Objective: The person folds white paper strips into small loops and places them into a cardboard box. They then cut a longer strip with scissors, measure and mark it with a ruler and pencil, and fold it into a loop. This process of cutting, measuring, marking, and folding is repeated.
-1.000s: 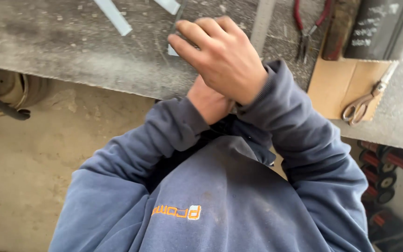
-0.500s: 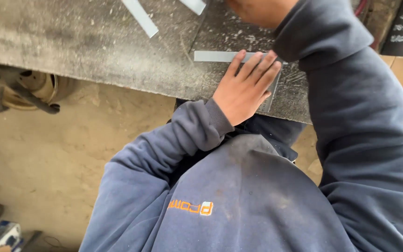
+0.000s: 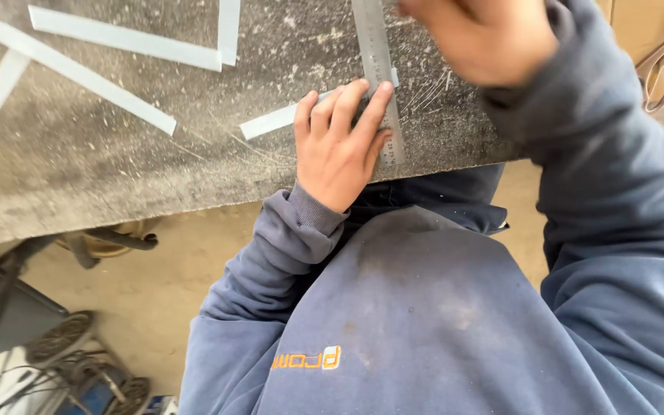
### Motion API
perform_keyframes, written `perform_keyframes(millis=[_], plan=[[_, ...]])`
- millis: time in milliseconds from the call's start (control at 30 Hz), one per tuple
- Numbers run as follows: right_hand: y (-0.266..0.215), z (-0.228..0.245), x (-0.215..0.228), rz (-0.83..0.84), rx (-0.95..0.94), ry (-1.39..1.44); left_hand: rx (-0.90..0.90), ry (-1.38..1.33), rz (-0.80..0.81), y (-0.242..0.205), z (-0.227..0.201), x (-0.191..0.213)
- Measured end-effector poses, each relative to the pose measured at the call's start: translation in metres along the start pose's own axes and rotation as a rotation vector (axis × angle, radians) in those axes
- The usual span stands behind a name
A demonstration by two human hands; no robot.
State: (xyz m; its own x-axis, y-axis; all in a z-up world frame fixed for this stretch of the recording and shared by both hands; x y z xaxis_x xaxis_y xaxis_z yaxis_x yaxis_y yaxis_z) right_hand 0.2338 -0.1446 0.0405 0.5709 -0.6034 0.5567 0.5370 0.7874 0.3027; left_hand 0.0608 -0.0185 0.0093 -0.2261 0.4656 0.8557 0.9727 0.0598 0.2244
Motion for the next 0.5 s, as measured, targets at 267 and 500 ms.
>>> perform_keyframes(millis=[267,500], plan=[[-0.076,-0.014,-0.010,-0.288,-0.345,0.756,-0.044,0.056,-0.064,0.019,0.003,-0.001],[-0.081,-0.018,-0.028,-0.225,-0.445,0.550,0.000,0.031,-0.077,0.017,0.004,-0.010]])
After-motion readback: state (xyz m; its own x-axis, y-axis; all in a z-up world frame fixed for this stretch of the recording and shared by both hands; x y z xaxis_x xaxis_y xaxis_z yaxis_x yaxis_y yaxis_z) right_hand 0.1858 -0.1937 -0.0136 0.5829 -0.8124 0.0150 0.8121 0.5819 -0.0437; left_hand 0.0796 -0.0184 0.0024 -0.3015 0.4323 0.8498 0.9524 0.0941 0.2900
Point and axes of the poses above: each hand's wrist, its own y-axis towards the middle knuckle, its own x-axis out of the back of the hand, z = x × y, the point moved 5 cm from there along y, towards the middle knuckle, and after that the axes turned 6 degrees about -z, right-handed, at the moved point
